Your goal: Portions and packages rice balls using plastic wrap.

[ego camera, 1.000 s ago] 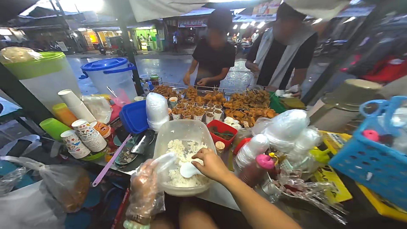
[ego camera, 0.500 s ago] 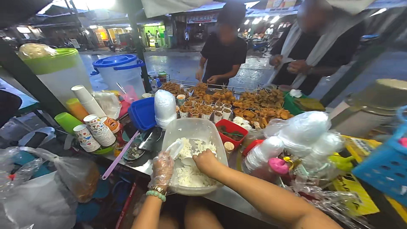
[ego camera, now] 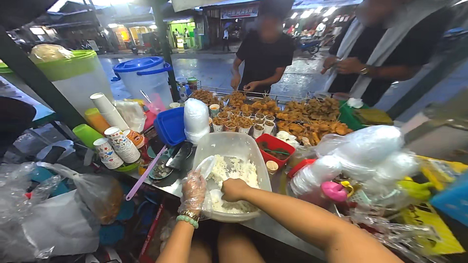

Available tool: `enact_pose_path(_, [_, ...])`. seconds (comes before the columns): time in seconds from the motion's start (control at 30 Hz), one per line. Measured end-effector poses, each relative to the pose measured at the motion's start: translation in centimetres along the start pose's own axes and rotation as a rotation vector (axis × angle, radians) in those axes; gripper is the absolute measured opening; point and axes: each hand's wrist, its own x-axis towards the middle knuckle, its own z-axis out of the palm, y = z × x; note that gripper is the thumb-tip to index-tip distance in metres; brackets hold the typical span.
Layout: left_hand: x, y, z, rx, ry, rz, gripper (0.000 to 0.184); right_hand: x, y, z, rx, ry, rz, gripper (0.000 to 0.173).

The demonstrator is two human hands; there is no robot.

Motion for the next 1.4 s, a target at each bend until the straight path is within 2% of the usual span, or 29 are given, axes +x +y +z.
enact_pose_path(0.3, [0.1,0.0,0.2,0.002,0.005,-0.003,0.039,-1.3,0.6,0.2,0.199,0.005,-0.050,0.037])
enact_pose_path(0.5, [0.2,-0.7,0.4,-0.097,0.050,0.037,0.038,-2.8,3.2,0.2,0.342,0.016,-0.132,0.034])
enact_pose_path(0.7, [1.1,0.4,-0.9,0.038,-0.080,0.030,0.046,-6.8,6.3,-2.2,0.418,0.145,-0.104,0.032])
enact_pose_path(0.77, [1.1,1.1,-0.9,0.152,-0.198,0.032,0.049,-8.3,7.0,-3.3,0.403,0.205,-0.067,0.031])
enact_pose_path(0.83, [0.6,2.0,-0.8,0.158,-0.310,0.062,0.055,-9.4,7.0,-4.5,0.361,0.253,-0.006,0.032])
enact_pose_path(0.9, [-0.3,3.1,-0.7,0.074,-0.389,0.110,0.070,-10.2,6.0,-5.7,0.275,0.275,0.078,0.035])
enact_pose_path(1.03, [-1.6,4.3,1.0,-0.056,-0.357,0.145,0.092,-11.0,0.7,-6.7,-0.030,0.244,0.167,0.035])
enact_pose_path(1.17, [-2.0,3.9,2.4,-0.066,-0.320,0.198,0.082,-11.2,-4.3,-5.9,-0.257,0.205,0.077,0.020])
enact_pose_path(1.4, [-2.3,3.9,0.3,-0.090,-0.292,0.144,0.064,-11.3,-6.9,-7.5,-0.401,0.185,0.108,0.020])
